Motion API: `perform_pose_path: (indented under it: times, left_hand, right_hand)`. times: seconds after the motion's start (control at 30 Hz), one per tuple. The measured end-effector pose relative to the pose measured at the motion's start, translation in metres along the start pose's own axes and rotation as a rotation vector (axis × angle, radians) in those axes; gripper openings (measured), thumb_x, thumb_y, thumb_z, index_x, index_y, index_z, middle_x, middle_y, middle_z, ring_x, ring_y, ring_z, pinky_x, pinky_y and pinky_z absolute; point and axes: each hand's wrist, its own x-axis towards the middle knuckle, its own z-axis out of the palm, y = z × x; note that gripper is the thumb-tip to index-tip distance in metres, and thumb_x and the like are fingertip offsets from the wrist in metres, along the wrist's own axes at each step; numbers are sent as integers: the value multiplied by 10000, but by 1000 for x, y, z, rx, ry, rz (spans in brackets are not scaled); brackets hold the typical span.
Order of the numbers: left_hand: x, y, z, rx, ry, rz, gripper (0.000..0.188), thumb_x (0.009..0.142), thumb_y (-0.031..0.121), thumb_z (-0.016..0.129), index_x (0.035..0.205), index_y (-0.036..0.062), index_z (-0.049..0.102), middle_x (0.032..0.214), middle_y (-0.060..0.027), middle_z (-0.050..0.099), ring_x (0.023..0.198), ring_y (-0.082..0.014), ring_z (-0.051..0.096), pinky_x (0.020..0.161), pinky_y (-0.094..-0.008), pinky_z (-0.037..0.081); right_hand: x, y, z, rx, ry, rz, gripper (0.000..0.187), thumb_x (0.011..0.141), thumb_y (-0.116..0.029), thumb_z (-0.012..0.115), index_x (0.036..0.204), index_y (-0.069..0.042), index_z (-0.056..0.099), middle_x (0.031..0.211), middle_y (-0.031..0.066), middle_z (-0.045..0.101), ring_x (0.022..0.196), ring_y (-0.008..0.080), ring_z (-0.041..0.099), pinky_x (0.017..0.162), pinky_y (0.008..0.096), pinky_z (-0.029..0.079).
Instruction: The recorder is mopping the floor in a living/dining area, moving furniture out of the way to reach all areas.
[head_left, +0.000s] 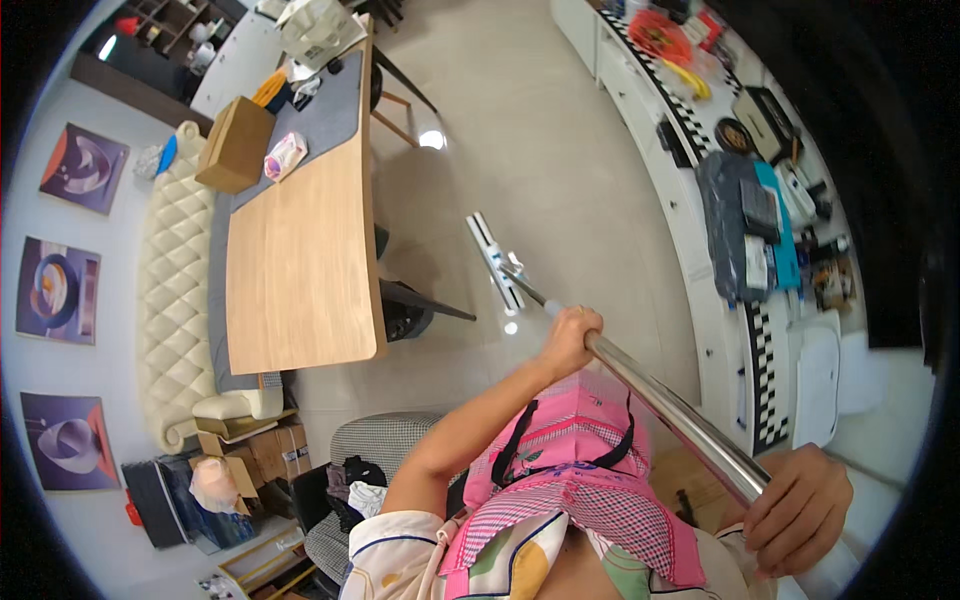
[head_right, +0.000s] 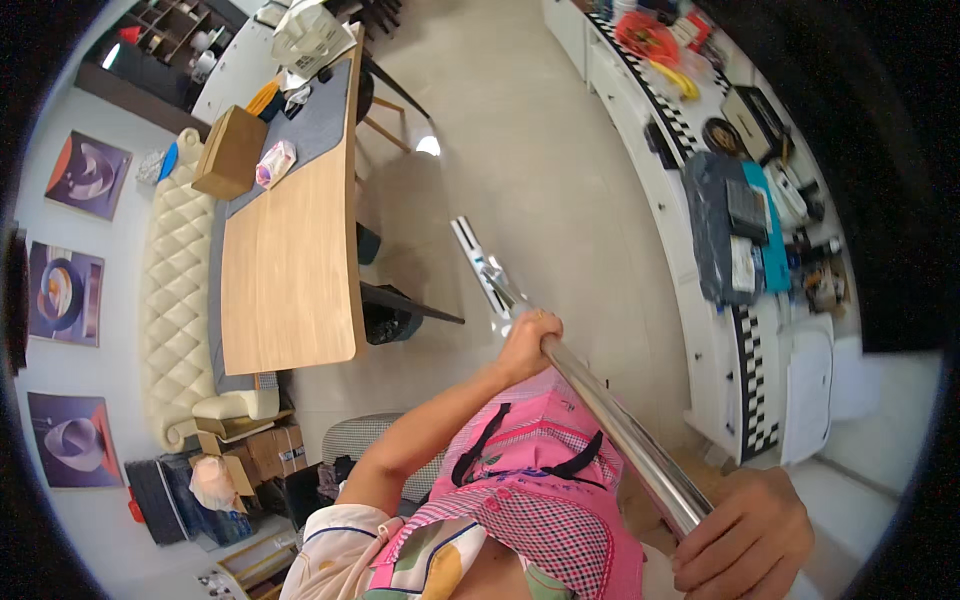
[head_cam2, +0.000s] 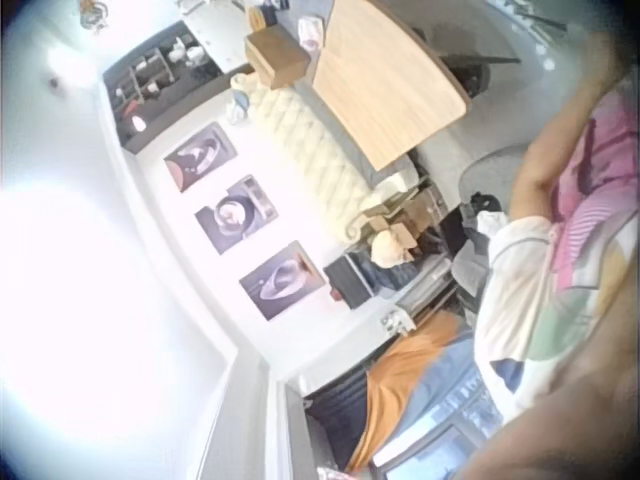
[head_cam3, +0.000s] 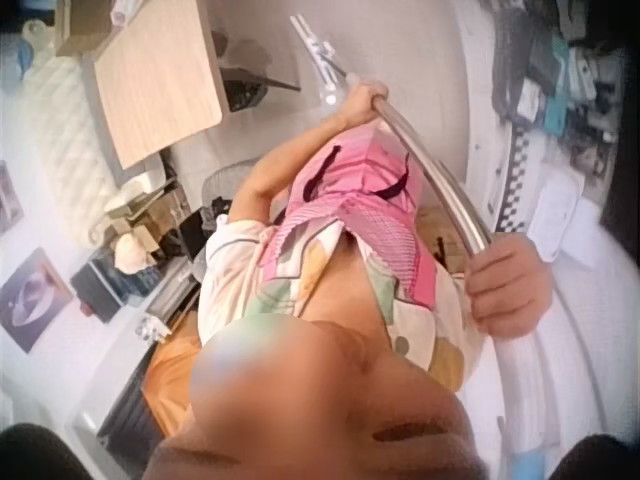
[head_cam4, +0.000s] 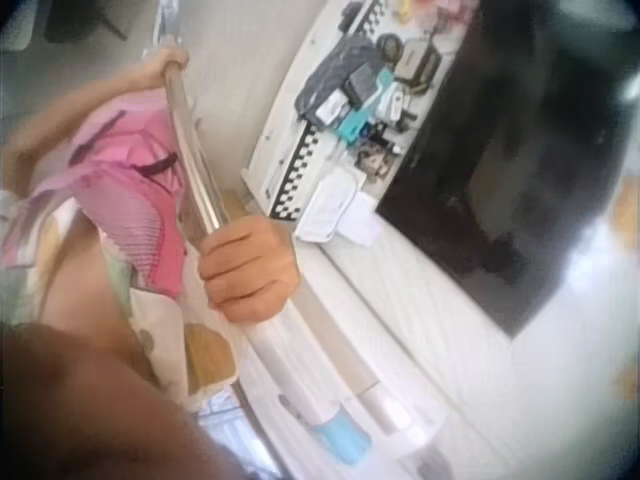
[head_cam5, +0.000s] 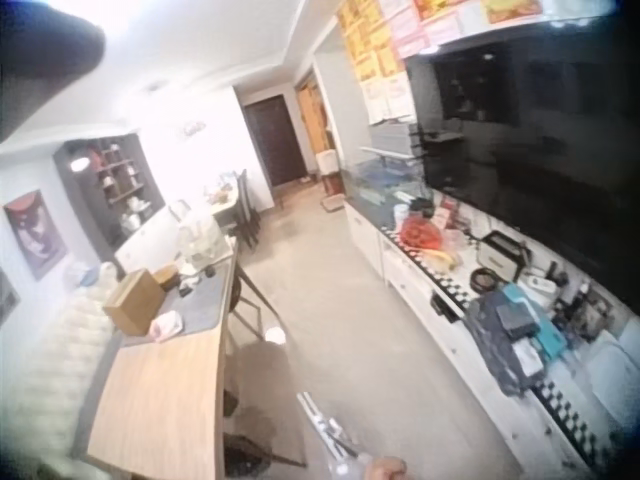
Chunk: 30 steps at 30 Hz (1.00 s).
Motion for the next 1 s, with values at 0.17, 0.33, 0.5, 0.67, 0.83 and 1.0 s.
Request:
perform_pose_path:
  times: [0.17,0.33,0.5,0.67,0.83,1.0]
  left_hand:
    - [122,-70,-74,110,133,-71,143,517,-26,557,617,23,467,625,-124,487,681,-317,486,594,-387,381]
    - [211,-178,-116,241,-12,-87,149,525,-52,516,644,34,491,683,-132,523,741,-323,504,652,-407,388]
    - [284,-261,-132,232,-177,-118,156,564,-39,517,687,54,499,712,-123,541,774,-299,513,688,-396,390]
    - [352,-336,-158,245,-203,-165,176,596,-21,520,743,76,508,755,-87,535,819,-249,503,719,-353,344]
    - [418,-469,-188,270,0,-187,216,553,-19,553,732,89,496,724,-56,502,802,-228,487,699,-339,326]
    - [488,-575,-220,301,56,-263,237,533,-26,557,727,94,492,718,-42,498,774,-224,482,688,-332,324]
  right_hand:
    - [43,71,-87,-902,554,549,338,748,-319,541,829,9,542,731,131,572,650,204,546,689,312,418]
    - [111,140,-171,-1326,-115,1376,507,630,-431,614,898,-7,549,831,164,563,791,309,535,721,364,394]
    - [103,261,-300,-1702,-360,1887,372,549,-206,691,810,-30,495,733,124,544,707,291,538,657,371,389]
    - [84,333,-386,-1582,-401,1884,296,554,-169,677,709,-54,452,698,119,497,672,274,509,635,370,367]
    - [47,463,-489,-1736,-439,1463,311,523,-93,646,765,-33,461,704,104,457,687,254,470,640,351,355]
    - [6,575,-618,-1597,-402,1415,318,507,-47,597,790,-38,453,689,117,429,671,290,444,614,383,331]
